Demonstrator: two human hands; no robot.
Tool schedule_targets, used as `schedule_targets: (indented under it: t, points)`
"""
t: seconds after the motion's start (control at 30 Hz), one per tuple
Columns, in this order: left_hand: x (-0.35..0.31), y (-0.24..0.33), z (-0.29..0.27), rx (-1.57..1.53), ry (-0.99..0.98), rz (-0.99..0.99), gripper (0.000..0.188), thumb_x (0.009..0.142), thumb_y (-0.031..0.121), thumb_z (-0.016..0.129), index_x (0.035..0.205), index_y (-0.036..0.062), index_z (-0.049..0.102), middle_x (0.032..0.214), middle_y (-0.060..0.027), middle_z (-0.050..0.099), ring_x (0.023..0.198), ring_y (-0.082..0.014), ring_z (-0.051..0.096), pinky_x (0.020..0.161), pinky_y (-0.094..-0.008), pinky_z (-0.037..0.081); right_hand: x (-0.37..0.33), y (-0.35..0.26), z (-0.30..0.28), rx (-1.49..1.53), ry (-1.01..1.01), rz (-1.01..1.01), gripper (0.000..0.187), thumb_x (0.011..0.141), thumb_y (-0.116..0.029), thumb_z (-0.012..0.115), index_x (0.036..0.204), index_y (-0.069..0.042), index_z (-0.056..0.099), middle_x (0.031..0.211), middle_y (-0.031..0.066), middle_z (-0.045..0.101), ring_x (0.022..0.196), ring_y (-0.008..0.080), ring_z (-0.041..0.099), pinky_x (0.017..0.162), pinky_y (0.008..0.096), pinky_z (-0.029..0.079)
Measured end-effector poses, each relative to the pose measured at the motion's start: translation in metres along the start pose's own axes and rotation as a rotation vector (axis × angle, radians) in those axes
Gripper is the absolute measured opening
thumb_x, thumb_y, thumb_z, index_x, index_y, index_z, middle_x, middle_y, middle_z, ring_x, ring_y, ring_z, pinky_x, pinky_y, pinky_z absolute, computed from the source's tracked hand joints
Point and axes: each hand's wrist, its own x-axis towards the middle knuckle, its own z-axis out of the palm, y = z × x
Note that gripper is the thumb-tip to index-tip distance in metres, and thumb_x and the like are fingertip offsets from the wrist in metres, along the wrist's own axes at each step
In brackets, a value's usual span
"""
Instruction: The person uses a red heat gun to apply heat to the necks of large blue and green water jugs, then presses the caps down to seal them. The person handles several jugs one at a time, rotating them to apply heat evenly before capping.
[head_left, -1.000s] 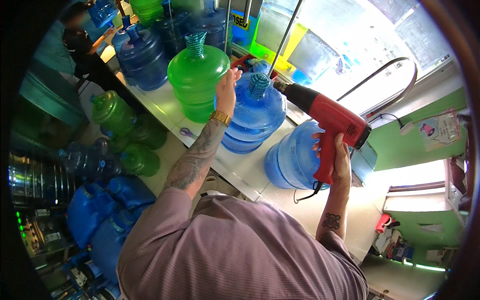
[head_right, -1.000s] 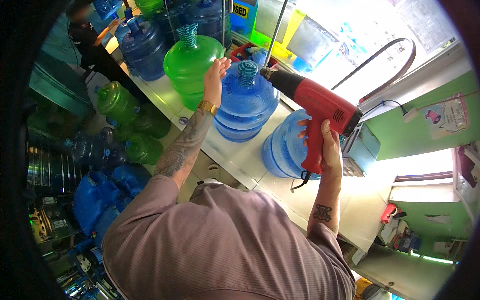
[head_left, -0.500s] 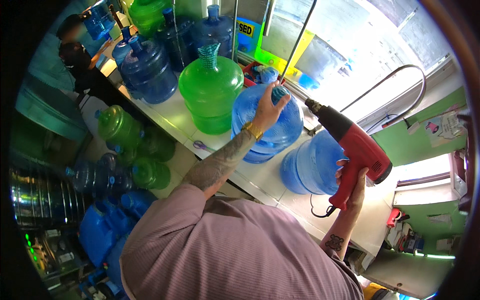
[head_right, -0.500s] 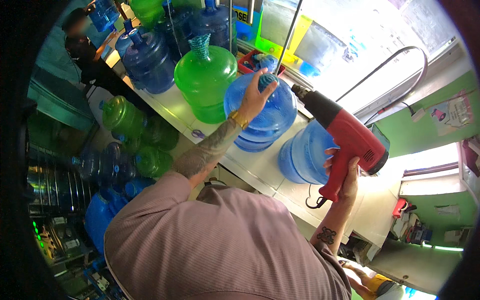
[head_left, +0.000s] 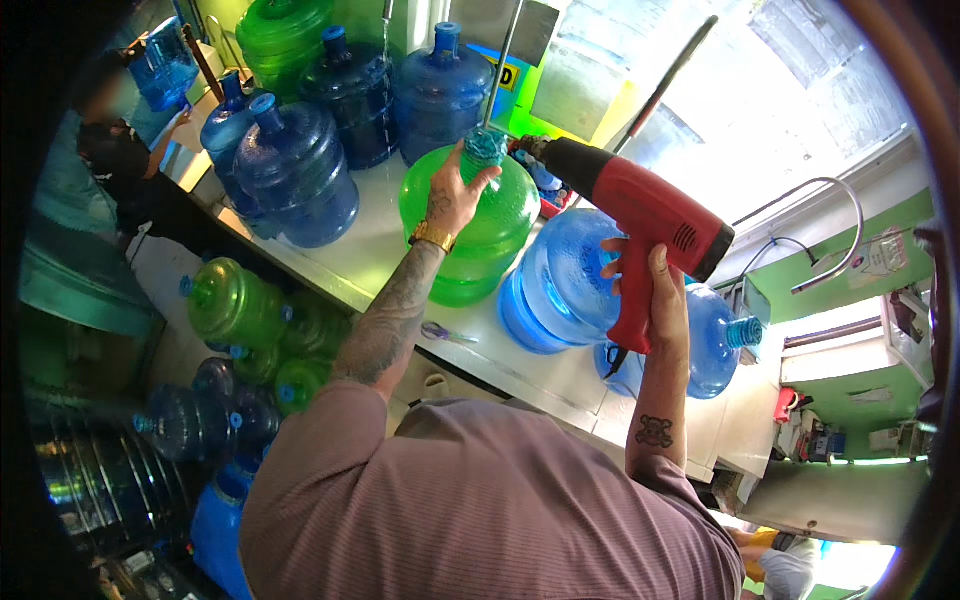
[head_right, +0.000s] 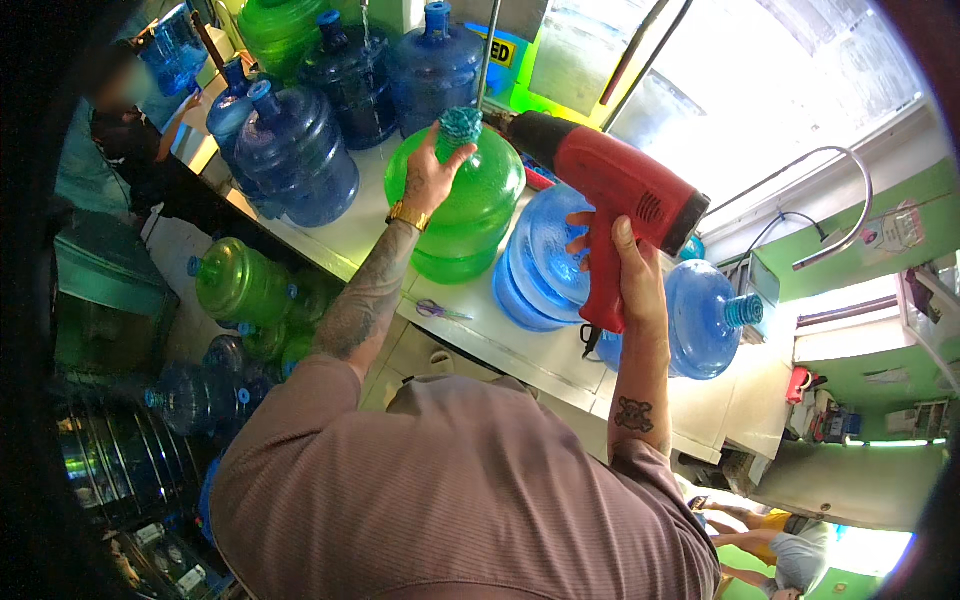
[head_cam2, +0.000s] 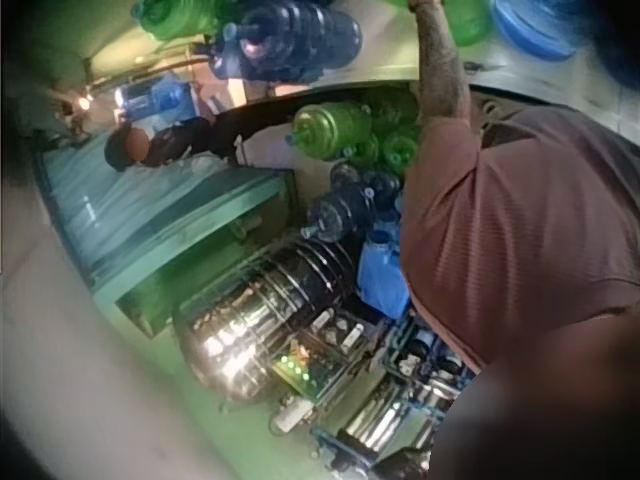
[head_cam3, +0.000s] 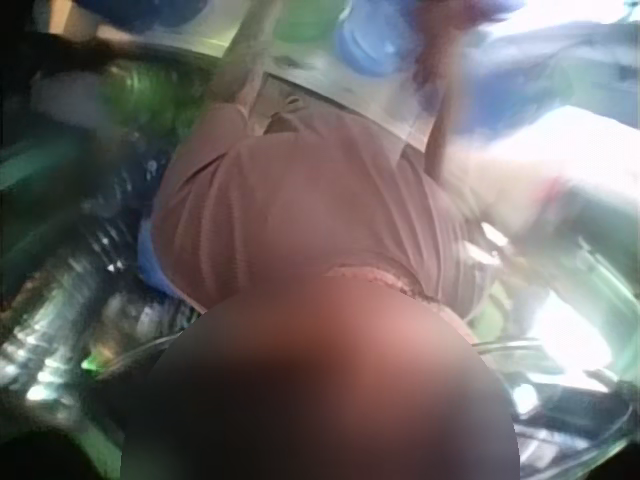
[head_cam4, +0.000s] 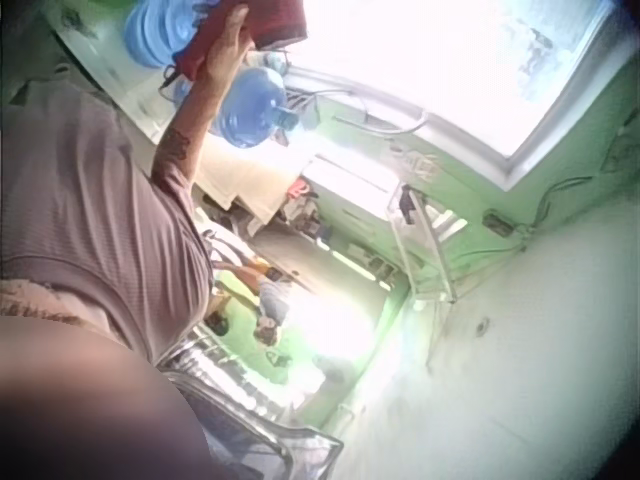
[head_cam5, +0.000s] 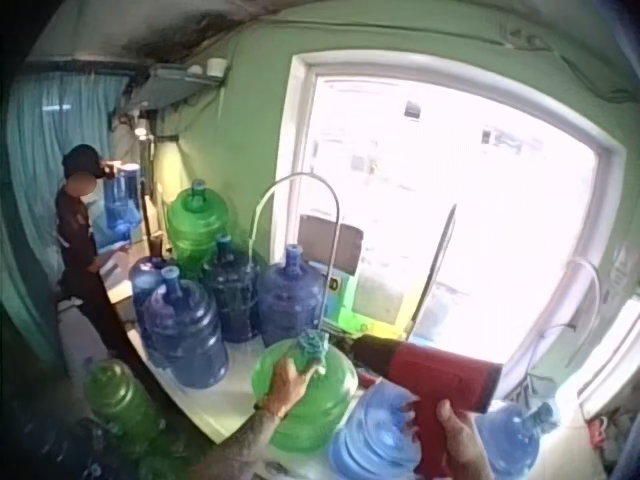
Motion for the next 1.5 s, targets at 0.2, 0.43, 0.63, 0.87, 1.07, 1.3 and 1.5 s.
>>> schedule_targets:
  t: [0.2, 0.43, 0.63, 0.87, 1.07, 1.3, 1.5]
  points:
    - [0.004, -0.022, -0.011, 0.005, -0.082, 0.127, 0.060, 0.086, 0.042, 0.076, 0.124, -0.0010, 0.059, 0.100, -0.0208, 0.070, 0.091, -0.0385, 0.069, 0.078, -0.0439, 0.055, 0.000, 0.001, 0.009, 0.021, 0.063, 0.069, 0.072, 0.094, -0.058, 0.059, 0.132, 0.003, 0.052, 0.106, 0.0179, 0.069, 0.079, 0.0187, 0.068, 0.059, 0.0269, 0.052]
    - [0.002, -0.026, -0.008, 0.029, -0.040, 0.115, 0.064, 0.083, 0.042, 0.079, 0.125, -0.0016, 0.058, 0.105, -0.0237, 0.069, 0.096, -0.0397, 0.067, 0.082, -0.0435, 0.055, -0.009, 0.001, 0.022, -0.004, 0.041, 0.055, 0.077, 0.093, -0.058, 0.060, 0.135, 0.005, 0.048, 0.109, 0.0198, 0.068, 0.079, 0.0188, 0.068, 0.058, 0.0261, 0.054]
    - [0.001, -0.025, -0.009, 0.122, 0.087, 0.193, 0.081, 0.080, 0.037, 0.083, 0.141, -0.0010, 0.045, 0.132, -0.0252, 0.057, 0.122, -0.0391, 0.056, 0.100, -0.0452, 0.046, -0.013, -0.006, 0.025, -0.087, 0.028, 0.082, 0.081, 0.087, -0.060, 0.067, 0.136, 0.002, 0.050, 0.111, 0.0192, 0.068, 0.082, 0.0216, 0.069, 0.063, 0.0300, 0.053]
    - [-0.012, -0.017, -0.010, 0.214, 0.173, 0.324, 0.087, 0.085, 0.029, 0.079, 0.152, 0.0020, 0.031, 0.144, -0.0230, 0.049, 0.136, -0.0384, 0.044, 0.112, -0.0486, 0.035, -0.023, 0.007, 0.020, -0.109, -0.008, 0.089, 0.081, 0.086, -0.060, 0.069, 0.134, 0.002, 0.051, 0.115, 0.0188, 0.067, 0.085, 0.0219, 0.069, 0.065, 0.0305, 0.053]
    - [-0.026, -0.016, -0.019, -0.275, 0.014, 0.091, 0.067, 0.097, 0.027, 0.065, 0.150, 0.0008, 0.033, 0.140, -0.0186, 0.053, 0.130, -0.0286, 0.050, 0.108, -0.0398, 0.039, -0.027, 0.047, 0.028, -0.026, 0.008, 0.123, 0.085, 0.086, -0.062, 0.067, 0.138, 0.003, 0.047, 0.113, 0.0194, 0.067, 0.083, 0.0209, 0.068, 0.062, 0.0287, 0.053]
    - [0.023, 0.002, 0.040, -0.159, 0.213, -0.158, 0.050, 0.106, 0.038, 0.047, 0.137, -0.0015, 0.050, 0.113, -0.0158, 0.066, 0.106, -0.0236, 0.062, 0.095, -0.0346, 0.047, -0.051, 0.054, 0.016, -0.030, 0.062, 0.153, 0.089, 0.083, -0.065, 0.068, 0.137, 0.003, 0.047, 0.114, 0.0197, 0.066, 0.084, 0.0217, 0.069, 0.063, 0.0289, 0.054]
    - [0.081, -0.036, 0.003, -0.653, -0.403, -0.263, 0.058, 0.106, 0.047, 0.041, 0.132, -0.0036, 0.054, 0.105, -0.0155, 0.069, 0.104, -0.0223, 0.065, 0.097, -0.0340, 0.048, -0.040, 0.054, 0.013, 0.032, 0.106, 0.105, 0.088, 0.085, -0.064, 0.067, 0.138, 0.003, 0.046, 0.114, 0.0198, 0.066, 0.085, 0.0228, 0.069, 0.063, 0.0293, 0.054]
